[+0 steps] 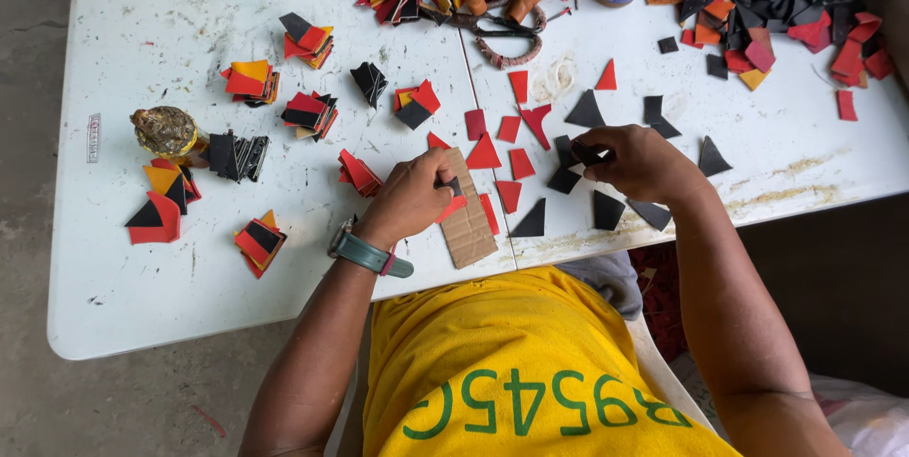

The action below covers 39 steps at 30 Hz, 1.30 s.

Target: The person assembles small triangular pieces of red, black, and yellow material by hand on a white table. They pick up pieces, align them, and press them together to form stacked units, occasionally moving completed units aside.

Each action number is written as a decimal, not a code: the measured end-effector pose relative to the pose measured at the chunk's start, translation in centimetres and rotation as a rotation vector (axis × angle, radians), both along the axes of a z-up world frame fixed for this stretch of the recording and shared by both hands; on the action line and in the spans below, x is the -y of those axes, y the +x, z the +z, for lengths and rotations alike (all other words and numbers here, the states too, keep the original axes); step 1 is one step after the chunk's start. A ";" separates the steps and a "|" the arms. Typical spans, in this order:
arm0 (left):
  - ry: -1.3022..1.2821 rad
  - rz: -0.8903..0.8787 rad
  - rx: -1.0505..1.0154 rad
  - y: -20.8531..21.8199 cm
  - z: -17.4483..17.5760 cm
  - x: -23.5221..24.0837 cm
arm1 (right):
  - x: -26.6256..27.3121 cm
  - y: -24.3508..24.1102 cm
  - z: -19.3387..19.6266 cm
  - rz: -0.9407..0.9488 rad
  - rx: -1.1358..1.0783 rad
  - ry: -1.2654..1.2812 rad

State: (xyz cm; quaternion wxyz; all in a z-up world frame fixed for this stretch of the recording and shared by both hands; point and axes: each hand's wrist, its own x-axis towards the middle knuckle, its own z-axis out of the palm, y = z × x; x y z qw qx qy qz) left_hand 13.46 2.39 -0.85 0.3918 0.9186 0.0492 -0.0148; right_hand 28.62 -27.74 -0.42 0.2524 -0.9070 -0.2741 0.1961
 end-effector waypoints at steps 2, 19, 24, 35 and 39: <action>-0.057 0.031 -0.120 0.2 0.1 -0.5 | 0.7 0.7 -0.8 -0.069 -0.124 0.105; -0.661 -0.163 0.041 -0.9 5.8 4.0 | -2.6 -7.0 2.2 -0.006 -0.611 0.878; -0.494 -0.154 0.076 -1.2 7.1 4.0 | -3.4 -7.3 3.5 -0.013 -0.610 0.832; -0.536 -0.176 0.089 -1.0 5.9 3.6 | -3.6 -7.0 2.8 -0.009 -0.621 0.834; -0.512 -0.171 0.073 -1.1 5.7 3.5 | -3.7 -7.0 2.9 0.001 -0.643 0.837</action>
